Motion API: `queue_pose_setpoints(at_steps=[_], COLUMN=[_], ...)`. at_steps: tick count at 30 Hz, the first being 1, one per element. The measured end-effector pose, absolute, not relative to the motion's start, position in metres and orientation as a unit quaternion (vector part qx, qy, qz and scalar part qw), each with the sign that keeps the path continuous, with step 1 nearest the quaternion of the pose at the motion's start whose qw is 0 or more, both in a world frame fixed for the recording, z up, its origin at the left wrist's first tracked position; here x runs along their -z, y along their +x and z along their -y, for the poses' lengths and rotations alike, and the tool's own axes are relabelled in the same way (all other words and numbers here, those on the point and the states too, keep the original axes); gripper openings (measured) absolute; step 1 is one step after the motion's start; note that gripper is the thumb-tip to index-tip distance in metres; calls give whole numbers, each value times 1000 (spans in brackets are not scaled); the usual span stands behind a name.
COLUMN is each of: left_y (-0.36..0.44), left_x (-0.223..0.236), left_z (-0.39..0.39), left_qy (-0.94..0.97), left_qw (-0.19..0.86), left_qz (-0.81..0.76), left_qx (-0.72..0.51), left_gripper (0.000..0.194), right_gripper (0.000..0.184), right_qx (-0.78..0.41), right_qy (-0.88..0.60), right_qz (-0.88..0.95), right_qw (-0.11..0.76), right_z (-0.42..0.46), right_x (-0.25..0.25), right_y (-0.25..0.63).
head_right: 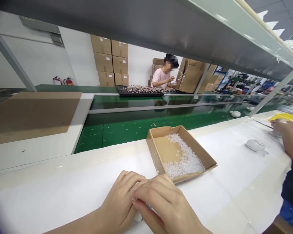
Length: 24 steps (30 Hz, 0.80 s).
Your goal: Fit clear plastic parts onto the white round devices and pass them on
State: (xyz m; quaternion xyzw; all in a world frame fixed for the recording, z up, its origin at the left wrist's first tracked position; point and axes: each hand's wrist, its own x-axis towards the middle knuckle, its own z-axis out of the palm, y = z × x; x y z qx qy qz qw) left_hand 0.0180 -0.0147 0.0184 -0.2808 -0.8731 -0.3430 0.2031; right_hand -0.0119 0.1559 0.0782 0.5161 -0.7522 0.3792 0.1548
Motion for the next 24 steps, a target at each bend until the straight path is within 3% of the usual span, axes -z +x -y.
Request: queue_pose_setpoints(at_steps=[9,16,21,24], left_y=[16,18,22,25], left_x=[-14,-19,-14,-3], left_z=[13,10,3,-2], left_qy=[-289,-255,-235,-208], left_qw=[209,170,133,123], left_qz=[868,878,867,872], left_qx=[347,367,418,426], left_gripper=[20,13,44,51], right_gripper=[28,24,21,16], right_qx=[-400,-457,-497,-520], right_qy=[510,367,284,258], right_qz=[759,810,818,812], right_qw=[68,21,63,57], right_z=[-153,-160,-157,-154], right_x=[-80,-55,-29,-18], right_y=[-10,-14,-4,4])
